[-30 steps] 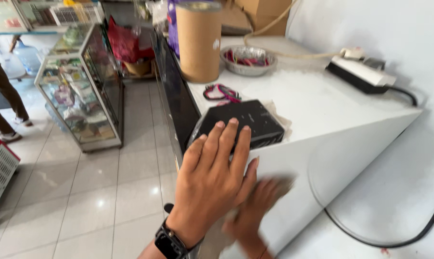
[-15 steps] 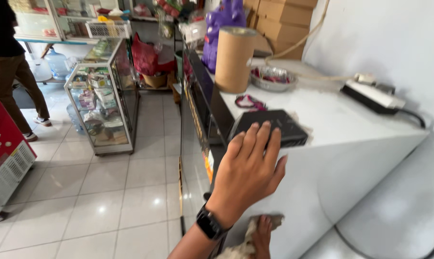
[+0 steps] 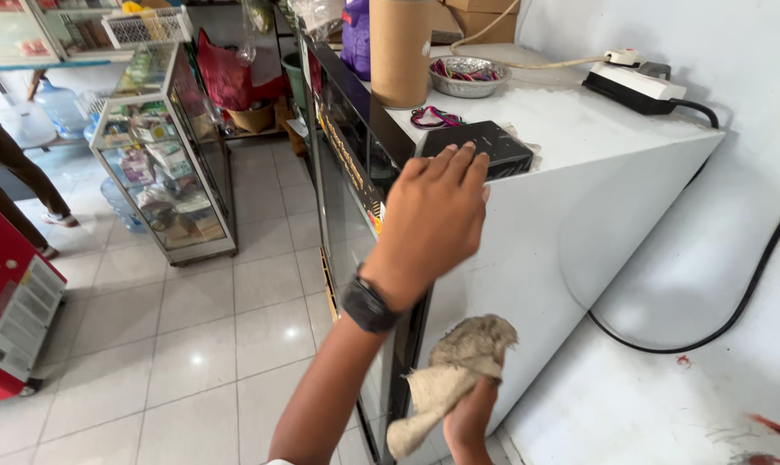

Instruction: The person wipes the exterior surfaces of a white display counter with a cloth. They clean the side panel, top surface, and front edge repeatedly, moving the cloth back and forth across the surfaces.

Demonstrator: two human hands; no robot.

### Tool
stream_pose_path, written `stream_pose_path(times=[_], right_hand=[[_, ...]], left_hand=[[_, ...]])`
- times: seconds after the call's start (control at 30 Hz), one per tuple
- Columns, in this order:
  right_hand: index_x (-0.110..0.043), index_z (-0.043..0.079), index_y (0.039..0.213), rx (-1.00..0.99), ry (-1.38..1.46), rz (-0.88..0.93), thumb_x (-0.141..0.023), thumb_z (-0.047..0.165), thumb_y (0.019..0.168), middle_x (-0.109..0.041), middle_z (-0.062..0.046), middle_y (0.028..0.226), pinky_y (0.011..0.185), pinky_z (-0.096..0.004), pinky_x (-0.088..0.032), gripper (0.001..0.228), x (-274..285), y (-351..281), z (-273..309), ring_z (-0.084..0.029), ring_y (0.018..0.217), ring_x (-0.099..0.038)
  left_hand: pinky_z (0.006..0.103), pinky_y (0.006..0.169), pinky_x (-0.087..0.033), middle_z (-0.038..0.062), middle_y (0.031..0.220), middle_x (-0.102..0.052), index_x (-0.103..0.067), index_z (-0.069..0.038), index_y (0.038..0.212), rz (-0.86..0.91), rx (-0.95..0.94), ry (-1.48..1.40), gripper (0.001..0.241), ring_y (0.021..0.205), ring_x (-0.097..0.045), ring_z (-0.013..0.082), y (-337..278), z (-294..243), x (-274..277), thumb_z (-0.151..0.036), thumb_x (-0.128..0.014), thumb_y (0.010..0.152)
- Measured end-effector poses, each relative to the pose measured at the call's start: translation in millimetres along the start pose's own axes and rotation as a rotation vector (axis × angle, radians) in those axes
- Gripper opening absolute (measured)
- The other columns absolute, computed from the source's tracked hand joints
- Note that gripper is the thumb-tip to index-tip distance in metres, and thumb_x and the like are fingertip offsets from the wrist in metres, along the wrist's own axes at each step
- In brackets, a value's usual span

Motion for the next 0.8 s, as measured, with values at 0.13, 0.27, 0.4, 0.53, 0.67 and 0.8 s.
stream_pose_path(times=[0.13,0.27,0.4,0.53,0.67,0.8], right_hand=[[-0.026,0.013,0.157,-0.069,0.095,-0.236,-0.025,0.042,0.102,-0.048,-0.012,0.146,0.108,-0.045,-0.045,0.062,19.8,-24.7,-23.4,-0.027,0.129,-0.055],[-0.031,0.006,0.158,0.089,0.114,-0.210,-0.035,0.044,0.107,-0.046,-0.011,0.150,0.113,-0.041,-0.042,0.064,5.4,-50.3,-29.8,-0.023,0.132,-0.052],[-0.032,0.011,0.156,0.477,-0.014,-0.106,-0.040,0.043,0.106,-0.044,-0.012,0.153,0.111,-0.042,-0.045,0.059,-57.5,2.1,43.1,-0.024,0.134,-0.052],[-0.047,-0.002,0.145,0.832,-0.606,-0.008,-0.047,0.025,0.113,-0.042,-0.019,0.147,0.119,-0.046,-0.034,0.042,-152.7,31.0,121.8,-0.035,0.137,-0.041],[-0.033,-0.004,0.159,1.046,-0.992,-0.015,-0.044,0.015,0.111,-0.027,-0.025,0.168,0.133,-0.051,-0.022,0.053,-206.9,19.5,112.8,-0.044,0.160,-0.024],[-0.037,-0.005,0.152,1.099,-0.920,-0.240,-0.042,0.013,0.105,-0.038,-0.025,0.159,0.127,-0.049,-0.029,0.050,-139.4,-2.5,21.2,-0.039,0.151,-0.038]], left_hand=[[0.0424,0.107,-0.049,0.011,0.125,-0.072,-0.067,-0.008,0.129,0.206,0.087,-0.393,0.034,0.114,-0.066,0.0271,-2.6,44.7,5.8,-0.030,-0.058,0.104],[0.0474,0.117,-0.041,0.009,0.138,-0.068,-0.067,-0.007,0.130,0.028,-0.054,-0.428,0.032,0.133,-0.060,0.0259,-17.0,53.8,22.2,-0.026,-0.060,0.105],[0.0449,0.118,-0.042,0.004,0.139,-0.067,-0.068,-0.007,0.129,-0.020,-0.079,-0.461,0.030,0.137,-0.059,0.0248,-23.6,63.7,9.7,-0.021,-0.060,0.104],[0.0404,0.115,-0.040,0.004,0.139,-0.067,-0.068,-0.010,0.128,-0.075,-0.055,-0.568,0.026,0.135,-0.060,0.0224,-31.2,76.2,3.8,-0.018,-0.062,0.104],[0.0370,0.115,-0.036,0.001,0.135,-0.068,-0.067,-0.012,0.126,-0.158,-0.064,-0.685,0.024,0.128,-0.061,0.0180,-29.9,80.3,-3.6,-0.017,-0.064,0.103],[0.0316,0.111,-0.034,-0.003,0.129,-0.070,-0.068,-0.015,0.119,-0.221,-0.085,-0.818,0.020,0.122,-0.064,0.0139,-34.1,87.8,-16.9,-0.013,-0.067,0.100]])
Point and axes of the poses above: each hand's wrist, its own y-axis towards the middle knuckle, its own x-axis out of the back of the hand, z = x × y, the point moved 10 cm from there along y, towards the middle knuckle
